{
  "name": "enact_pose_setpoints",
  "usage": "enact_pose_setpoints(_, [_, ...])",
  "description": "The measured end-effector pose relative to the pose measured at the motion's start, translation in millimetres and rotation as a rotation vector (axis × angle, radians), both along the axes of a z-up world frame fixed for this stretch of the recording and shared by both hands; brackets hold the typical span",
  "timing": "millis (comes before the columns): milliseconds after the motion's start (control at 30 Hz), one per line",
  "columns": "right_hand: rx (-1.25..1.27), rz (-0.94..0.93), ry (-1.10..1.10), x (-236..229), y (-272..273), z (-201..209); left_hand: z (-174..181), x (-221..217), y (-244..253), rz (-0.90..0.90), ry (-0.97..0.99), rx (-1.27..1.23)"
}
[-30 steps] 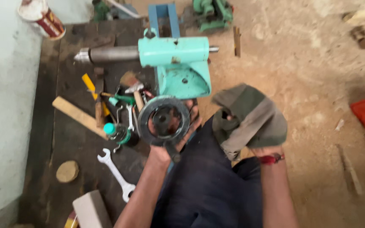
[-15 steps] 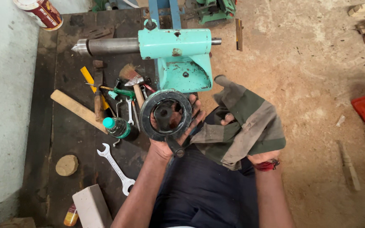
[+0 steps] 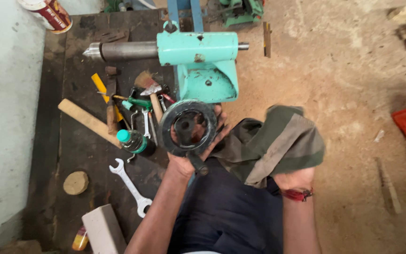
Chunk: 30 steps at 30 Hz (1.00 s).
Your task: The person wipes a circular machine part with a cloth and uses a screwdriver to clean the internal components of the part while it is held in their lap.
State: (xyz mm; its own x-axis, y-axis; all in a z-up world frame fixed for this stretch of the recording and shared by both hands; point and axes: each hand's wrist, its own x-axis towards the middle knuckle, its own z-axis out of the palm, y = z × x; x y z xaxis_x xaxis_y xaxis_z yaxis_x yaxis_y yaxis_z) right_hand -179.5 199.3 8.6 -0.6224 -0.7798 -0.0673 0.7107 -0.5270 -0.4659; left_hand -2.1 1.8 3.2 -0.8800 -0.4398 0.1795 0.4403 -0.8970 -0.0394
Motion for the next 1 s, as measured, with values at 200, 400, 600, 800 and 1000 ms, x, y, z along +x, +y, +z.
enact_pose_setpoints(200, [0.37, -0.017, 0.376, -4, 11, -11, -6, -4, 3, 0.021, -0.156, -0.043])
enact_pose_setpoints(400, [0.472, 0.29, 1.741, 12, -4, 22, -20, 2, -1, -0.396, 0.355, 0.419])
enact_pose_setpoints(600, [0.546, 0.512, 1.885, 43, -60, 73, 5, 0, 1, -0.119, -0.305, 0.072])
enact_pose_setpoints(800, [0.652, 0.329, 2.143, 57, -61, 98, 24, -6, -1, -0.27, -0.109, 0.016])
enact_pose_setpoints(1000, [0.705, 0.337, 2.053, 60, -50, 87, 16, -7, -1, -0.259, -0.374, -0.142])
